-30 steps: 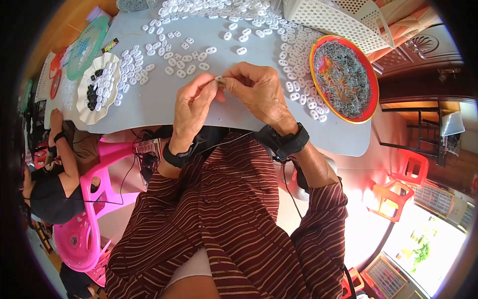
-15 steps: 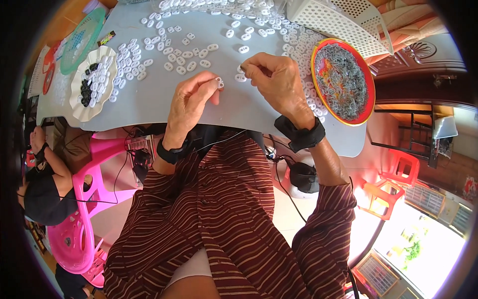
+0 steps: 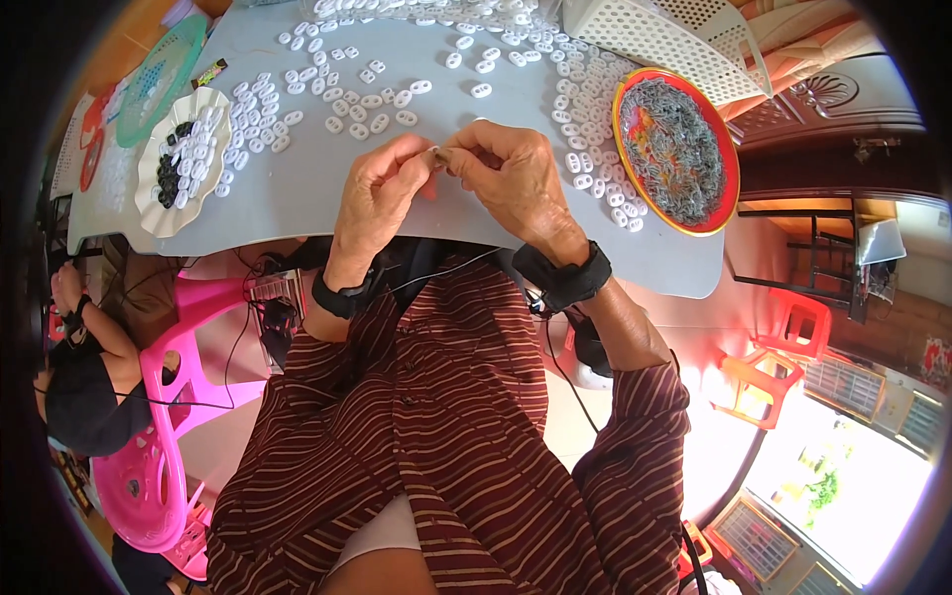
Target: The person picks up a white plastic piece and a metal pin by hand, inserts the pin into the piece, and places the assembled unit onto the table, repeating this process multiple times.
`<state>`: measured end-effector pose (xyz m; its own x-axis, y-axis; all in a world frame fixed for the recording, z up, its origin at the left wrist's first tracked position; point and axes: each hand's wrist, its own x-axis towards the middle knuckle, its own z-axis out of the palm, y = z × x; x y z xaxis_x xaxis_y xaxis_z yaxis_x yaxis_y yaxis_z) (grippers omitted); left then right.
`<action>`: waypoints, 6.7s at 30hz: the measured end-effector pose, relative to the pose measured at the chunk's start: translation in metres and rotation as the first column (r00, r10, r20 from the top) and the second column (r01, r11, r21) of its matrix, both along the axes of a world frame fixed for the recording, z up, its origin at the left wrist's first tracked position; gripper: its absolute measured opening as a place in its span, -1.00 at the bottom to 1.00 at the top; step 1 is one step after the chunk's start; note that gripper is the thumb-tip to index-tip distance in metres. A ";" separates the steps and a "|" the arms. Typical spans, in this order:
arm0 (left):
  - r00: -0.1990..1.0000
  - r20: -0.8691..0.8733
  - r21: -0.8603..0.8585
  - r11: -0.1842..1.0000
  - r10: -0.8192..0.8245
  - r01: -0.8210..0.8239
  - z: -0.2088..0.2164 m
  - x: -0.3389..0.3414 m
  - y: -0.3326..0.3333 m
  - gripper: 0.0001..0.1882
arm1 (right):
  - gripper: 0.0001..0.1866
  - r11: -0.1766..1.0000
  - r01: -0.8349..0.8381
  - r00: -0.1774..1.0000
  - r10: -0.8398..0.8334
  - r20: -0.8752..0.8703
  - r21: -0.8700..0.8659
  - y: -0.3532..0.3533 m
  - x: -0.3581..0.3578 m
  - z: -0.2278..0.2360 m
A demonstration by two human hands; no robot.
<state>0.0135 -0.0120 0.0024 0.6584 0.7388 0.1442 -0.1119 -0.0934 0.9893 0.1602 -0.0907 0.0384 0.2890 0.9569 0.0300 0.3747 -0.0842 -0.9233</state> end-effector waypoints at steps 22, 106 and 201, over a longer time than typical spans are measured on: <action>0.999 -0.033 -0.119 0.993 0.006 -0.010 0.006 -0.003 -0.001 -0.86 | -0.90 0.993 -0.081 0.727 -0.002 0.687 0.088 0.039 0.040 0.017; 0.997 -0.060 0.089 0.995 -0.038 0.043 0.015 0.003 -0.011 -0.90 | -0.86 0.993 0.080 0.838 -0.113 0.533 0.085 0.048 0.085 0.027; 0.999 -0.052 0.220 0.975 -0.015 0.026 0.009 0.005 -0.010 -0.92 | -0.80 0.972 0.226 0.627 -0.100 0.773 -0.058 -0.046 0.178 0.018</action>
